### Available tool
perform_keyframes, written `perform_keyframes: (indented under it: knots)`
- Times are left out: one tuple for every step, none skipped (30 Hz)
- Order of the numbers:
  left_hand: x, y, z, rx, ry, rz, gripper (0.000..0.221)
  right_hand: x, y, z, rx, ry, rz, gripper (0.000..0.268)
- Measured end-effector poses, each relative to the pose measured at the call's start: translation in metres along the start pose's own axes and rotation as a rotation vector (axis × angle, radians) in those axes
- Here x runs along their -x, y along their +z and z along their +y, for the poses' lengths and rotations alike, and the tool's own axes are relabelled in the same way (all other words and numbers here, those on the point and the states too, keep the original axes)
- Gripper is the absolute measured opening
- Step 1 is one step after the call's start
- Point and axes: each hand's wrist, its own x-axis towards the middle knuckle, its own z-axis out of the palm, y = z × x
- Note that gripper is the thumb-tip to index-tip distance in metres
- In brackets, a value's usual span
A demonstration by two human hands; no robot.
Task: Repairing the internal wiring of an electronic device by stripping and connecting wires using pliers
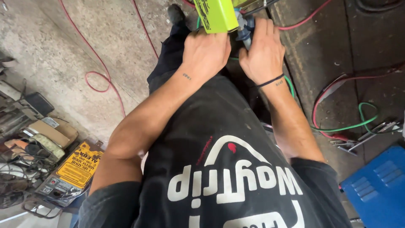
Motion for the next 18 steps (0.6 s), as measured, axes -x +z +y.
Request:
perform_keyframes:
  knots:
    - [0.0,0.002,-0.001,0.004,-0.001,-0.007,0.016,0.0,0.006,0.0,-0.001,0.005,-0.007,0.06]
    - [0.001,0.003,-0.001,-0.012,-0.004,-0.013,0.016,-0.001,0.013,0.001,-0.061,0.0,0.021,0.064]
    - [0.0,0.005,-0.002,-0.028,-0.005,-0.019,0.017,-0.001,0.019,0.002,-0.121,-0.003,0.051,0.068]
    - [0.002,0.007,-0.003,-0.024,-0.003,-0.025,0.017,0.0,0.024,0.001,-0.122,0.004,0.047,0.068]
    - [0.003,0.009,-0.004,-0.039,0.008,-0.011,0.013,-0.001,0.029,0.001,-0.177,0.017,0.058,0.067]
    - [0.003,0.01,-0.005,-0.054,0.02,0.003,0.011,-0.001,0.034,0.0,-0.232,0.03,0.07,0.066]
    - [0.003,0.01,-0.005,-0.058,0.019,0.002,0.011,-0.001,0.034,-0.002,-0.236,0.028,0.07,0.066]
    - [0.003,0.009,-0.005,-0.074,0.013,-0.01,0.011,-0.002,0.035,-0.004,-0.254,0.03,0.079,0.061]
    - [0.001,0.009,-0.004,-0.086,0.014,-0.022,0.011,-0.002,0.034,-0.005,-0.272,0.039,0.091,0.057]
    - [0.002,0.007,-0.005,-0.087,0.02,-0.023,0.011,-0.001,0.034,-0.005,-0.275,0.043,0.095,0.057]
    - [0.001,0.007,-0.005,-0.083,0.022,-0.014,0.012,-0.001,0.034,-0.005,-0.277,0.048,0.093,0.059]
    - [0.001,0.006,-0.005,-0.079,0.024,-0.006,0.014,-0.001,0.034,-0.005,-0.278,0.054,0.092,0.06]
    - [0.002,0.006,-0.005,-0.077,0.028,-0.007,0.014,0.0,0.034,-0.006,-0.279,0.058,0.093,0.06]
    - [0.002,0.006,-0.006,-0.054,0.028,-0.031,0.016,0.0,0.034,-0.007,-0.283,0.071,0.096,0.06]
    - [0.002,0.006,-0.006,-0.031,0.027,-0.054,0.018,0.0,0.035,-0.007,-0.286,0.081,0.1,0.061]
    - [0.001,0.005,-0.006,-0.029,0.031,-0.053,0.018,0.0,0.033,-0.008,-0.286,0.084,0.102,0.061]
    - [0.002,0.004,-0.005,-0.038,0.034,-0.05,0.02,0.001,0.032,-0.009,-0.299,0.073,0.117,0.063]
    - [0.002,0.002,-0.005,-0.046,0.037,-0.047,0.022,0.002,0.031,-0.01,-0.312,0.062,0.131,0.065]
